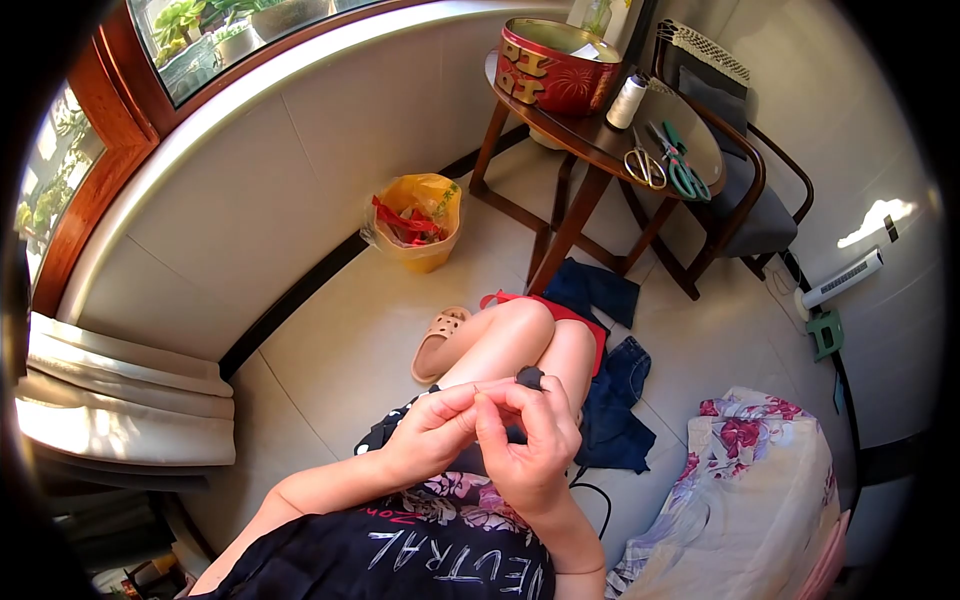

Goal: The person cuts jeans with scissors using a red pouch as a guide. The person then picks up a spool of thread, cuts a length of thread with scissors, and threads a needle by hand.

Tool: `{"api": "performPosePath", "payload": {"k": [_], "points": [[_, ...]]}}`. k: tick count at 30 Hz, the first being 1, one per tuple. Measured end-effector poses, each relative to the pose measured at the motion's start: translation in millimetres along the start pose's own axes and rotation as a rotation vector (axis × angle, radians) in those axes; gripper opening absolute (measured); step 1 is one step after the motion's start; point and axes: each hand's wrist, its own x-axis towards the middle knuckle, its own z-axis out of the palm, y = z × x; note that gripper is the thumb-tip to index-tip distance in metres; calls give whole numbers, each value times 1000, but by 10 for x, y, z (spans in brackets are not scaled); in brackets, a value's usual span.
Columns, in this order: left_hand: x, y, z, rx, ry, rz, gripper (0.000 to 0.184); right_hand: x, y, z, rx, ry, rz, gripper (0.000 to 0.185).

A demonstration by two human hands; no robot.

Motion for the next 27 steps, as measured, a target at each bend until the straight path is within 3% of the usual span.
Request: {"api": "performPosePath", "payload": {"k": [4, 9, 14, 20, 27], "points": [[18, 16, 3, 306, 143, 134, 30, -24, 19, 8, 68, 15, 49, 11], [-21, 71, -116, 417, 207, 253, 20, -20, -2, -23, 111, 5, 121, 9], [-61, 182, -120, 544, 191, 224, 13, -11, -2, -23, 241, -50, 196, 7], [-43, 124, -100, 513, 230, 262, 8, -8, -17, 4, 239, -41, 187, 12], [-51, 128, -97, 382, 223, 182, 10, -53, 54, 3, -120, 0, -53, 17]]}}
